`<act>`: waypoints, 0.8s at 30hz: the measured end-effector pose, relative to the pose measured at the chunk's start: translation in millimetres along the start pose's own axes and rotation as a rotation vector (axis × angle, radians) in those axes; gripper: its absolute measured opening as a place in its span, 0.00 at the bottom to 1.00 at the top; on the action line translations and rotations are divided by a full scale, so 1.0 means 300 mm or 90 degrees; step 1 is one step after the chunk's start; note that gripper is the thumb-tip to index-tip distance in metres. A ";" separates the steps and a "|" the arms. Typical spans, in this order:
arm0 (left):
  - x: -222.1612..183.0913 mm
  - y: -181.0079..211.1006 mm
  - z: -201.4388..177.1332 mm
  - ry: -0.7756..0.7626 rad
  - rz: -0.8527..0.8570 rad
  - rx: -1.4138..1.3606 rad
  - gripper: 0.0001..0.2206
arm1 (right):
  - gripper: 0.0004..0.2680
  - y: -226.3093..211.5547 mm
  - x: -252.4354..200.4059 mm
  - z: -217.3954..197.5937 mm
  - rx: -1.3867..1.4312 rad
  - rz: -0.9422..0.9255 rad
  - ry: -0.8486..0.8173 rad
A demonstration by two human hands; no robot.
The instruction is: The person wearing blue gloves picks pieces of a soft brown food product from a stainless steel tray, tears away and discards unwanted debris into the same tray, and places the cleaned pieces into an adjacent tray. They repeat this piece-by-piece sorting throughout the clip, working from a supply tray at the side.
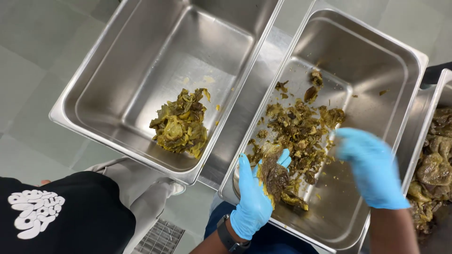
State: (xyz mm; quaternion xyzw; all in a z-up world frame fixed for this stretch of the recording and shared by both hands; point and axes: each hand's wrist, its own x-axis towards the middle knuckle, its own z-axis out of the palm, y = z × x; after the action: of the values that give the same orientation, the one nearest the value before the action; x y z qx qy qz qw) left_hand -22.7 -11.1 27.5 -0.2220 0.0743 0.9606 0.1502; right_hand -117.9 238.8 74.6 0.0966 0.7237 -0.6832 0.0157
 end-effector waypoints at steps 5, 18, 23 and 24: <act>0.017 -0.021 0.014 0.140 -0.037 0.007 0.37 | 0.12 -0.046 0.005 0.288 -0.308 -0.013 -0.415; 0.064 -0.078 -0.090 0.136 -0.013 0.035 0.32 | 0.05 0.003 0.042 0.338 -0.229 0.220 -0.434; 0.055 -0.055 -0.061 0.183 -0.002 0.004 0.32 | 0.03 -0.015 0.007 0.343 -0.312 0.020 -0.466; 0.049 -0.049 -0.056 0.181 -0.002 0.007 0.32 | 0.03 -0.011 -0.003 0.342 -0.311 0.018 -0.464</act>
State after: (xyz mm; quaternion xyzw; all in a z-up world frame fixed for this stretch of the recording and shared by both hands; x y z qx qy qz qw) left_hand -23.8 3.0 4.8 -0.3554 0.0994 0.9186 0.1411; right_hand -128.8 137.0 71.2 -0.1470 0.8097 -0.4814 0.3017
